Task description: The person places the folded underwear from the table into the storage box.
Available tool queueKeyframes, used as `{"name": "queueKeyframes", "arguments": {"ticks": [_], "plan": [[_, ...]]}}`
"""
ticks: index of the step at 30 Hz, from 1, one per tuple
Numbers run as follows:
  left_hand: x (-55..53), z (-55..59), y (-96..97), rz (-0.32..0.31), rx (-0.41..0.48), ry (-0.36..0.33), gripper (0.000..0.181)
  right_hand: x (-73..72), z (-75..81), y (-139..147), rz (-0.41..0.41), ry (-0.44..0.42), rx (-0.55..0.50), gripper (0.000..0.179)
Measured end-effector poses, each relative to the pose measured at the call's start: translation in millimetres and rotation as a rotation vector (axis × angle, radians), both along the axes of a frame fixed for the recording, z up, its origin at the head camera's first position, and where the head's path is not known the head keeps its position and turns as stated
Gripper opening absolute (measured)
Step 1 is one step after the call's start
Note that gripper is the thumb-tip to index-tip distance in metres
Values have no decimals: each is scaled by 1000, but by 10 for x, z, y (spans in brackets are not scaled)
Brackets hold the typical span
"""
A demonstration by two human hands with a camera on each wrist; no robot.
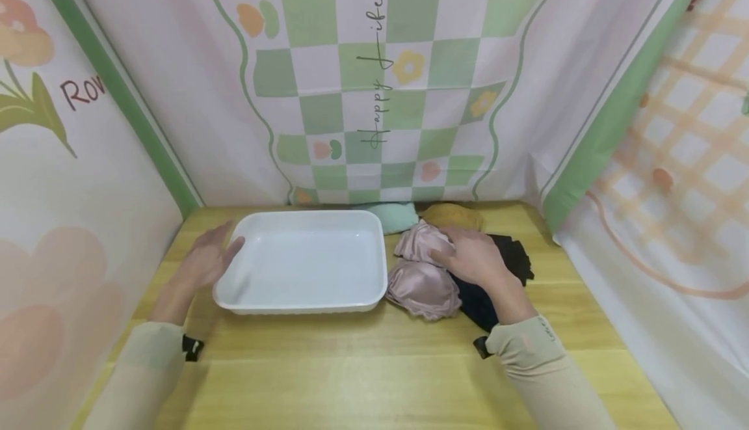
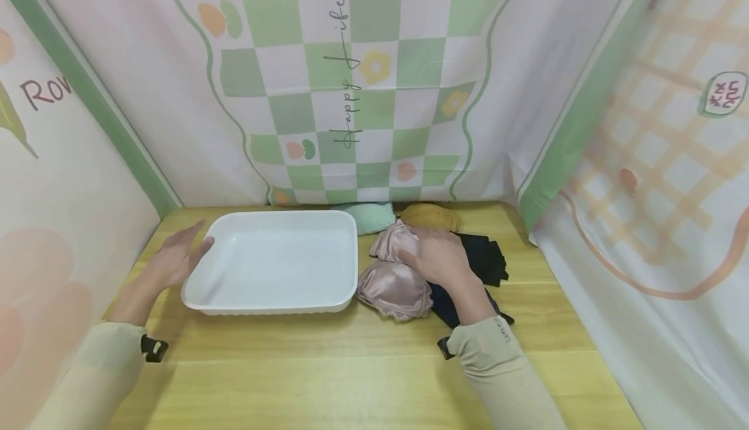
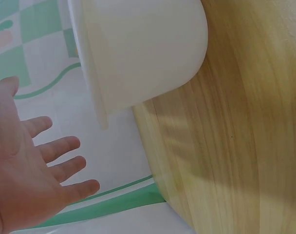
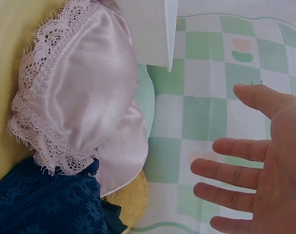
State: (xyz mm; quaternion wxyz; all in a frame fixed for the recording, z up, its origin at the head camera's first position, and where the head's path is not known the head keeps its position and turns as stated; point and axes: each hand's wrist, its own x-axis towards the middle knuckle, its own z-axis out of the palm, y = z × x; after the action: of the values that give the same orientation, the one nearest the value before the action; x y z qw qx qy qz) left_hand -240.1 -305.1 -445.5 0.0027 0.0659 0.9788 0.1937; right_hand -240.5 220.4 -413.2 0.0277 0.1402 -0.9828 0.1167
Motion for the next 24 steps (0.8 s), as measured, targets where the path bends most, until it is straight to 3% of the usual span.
{"name": "queueKeyframes", "arguments": {"ticks": [16,24], "plan": [[-24,-95,-51,-8,5,-19,73,37,-40,-6,-6,5,2,62],[-32,-153,-59,-1,-10,-65,78,60,-68,-10,-7,19,12,60]]}}
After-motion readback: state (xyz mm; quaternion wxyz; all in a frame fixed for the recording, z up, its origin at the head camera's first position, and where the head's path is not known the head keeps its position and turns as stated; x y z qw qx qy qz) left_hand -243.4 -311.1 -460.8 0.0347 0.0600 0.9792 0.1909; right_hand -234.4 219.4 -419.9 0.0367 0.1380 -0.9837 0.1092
